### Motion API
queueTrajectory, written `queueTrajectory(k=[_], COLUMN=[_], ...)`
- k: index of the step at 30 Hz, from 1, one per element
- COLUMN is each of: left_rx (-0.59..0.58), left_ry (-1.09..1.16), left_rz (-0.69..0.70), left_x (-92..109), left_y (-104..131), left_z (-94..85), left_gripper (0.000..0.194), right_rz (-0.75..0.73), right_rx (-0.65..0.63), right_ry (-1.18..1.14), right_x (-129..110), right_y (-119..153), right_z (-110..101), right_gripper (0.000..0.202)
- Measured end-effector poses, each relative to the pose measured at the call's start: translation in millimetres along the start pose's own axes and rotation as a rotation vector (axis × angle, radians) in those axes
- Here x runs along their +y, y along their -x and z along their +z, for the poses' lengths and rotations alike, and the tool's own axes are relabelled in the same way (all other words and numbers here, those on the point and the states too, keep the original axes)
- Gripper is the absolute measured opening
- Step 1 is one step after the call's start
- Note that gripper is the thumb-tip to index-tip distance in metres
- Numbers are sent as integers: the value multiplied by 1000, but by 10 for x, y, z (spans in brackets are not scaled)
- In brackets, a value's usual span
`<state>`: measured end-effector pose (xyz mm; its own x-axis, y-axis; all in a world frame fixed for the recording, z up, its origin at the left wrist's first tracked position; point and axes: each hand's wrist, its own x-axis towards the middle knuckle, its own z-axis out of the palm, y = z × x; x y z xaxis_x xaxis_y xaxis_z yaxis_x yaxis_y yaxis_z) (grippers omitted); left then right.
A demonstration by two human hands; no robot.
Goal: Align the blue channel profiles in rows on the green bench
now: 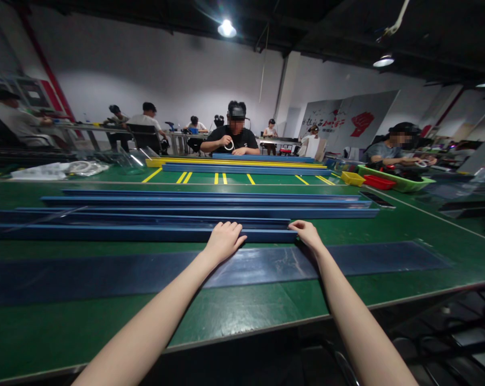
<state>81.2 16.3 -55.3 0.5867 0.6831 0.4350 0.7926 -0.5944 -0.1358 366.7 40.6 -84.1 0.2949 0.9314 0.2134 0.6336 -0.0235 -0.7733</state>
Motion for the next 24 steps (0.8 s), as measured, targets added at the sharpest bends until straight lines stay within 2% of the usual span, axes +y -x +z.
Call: queueTrajectory(k=[5,24], left_rx=[-4,-2], left_ry=[8,37], left_rz=[-2,-14], left_x=[-10,-6], left_y=[-4,-10], left_z=[9,4], left_gripper=[26,22], right_rz=[-12,28], right_rx=[-3,21], right_ry=[-41,6], right_x=[0,-15], right_y=[17,21], right_z=[6,16], right_gripper=[24,20])
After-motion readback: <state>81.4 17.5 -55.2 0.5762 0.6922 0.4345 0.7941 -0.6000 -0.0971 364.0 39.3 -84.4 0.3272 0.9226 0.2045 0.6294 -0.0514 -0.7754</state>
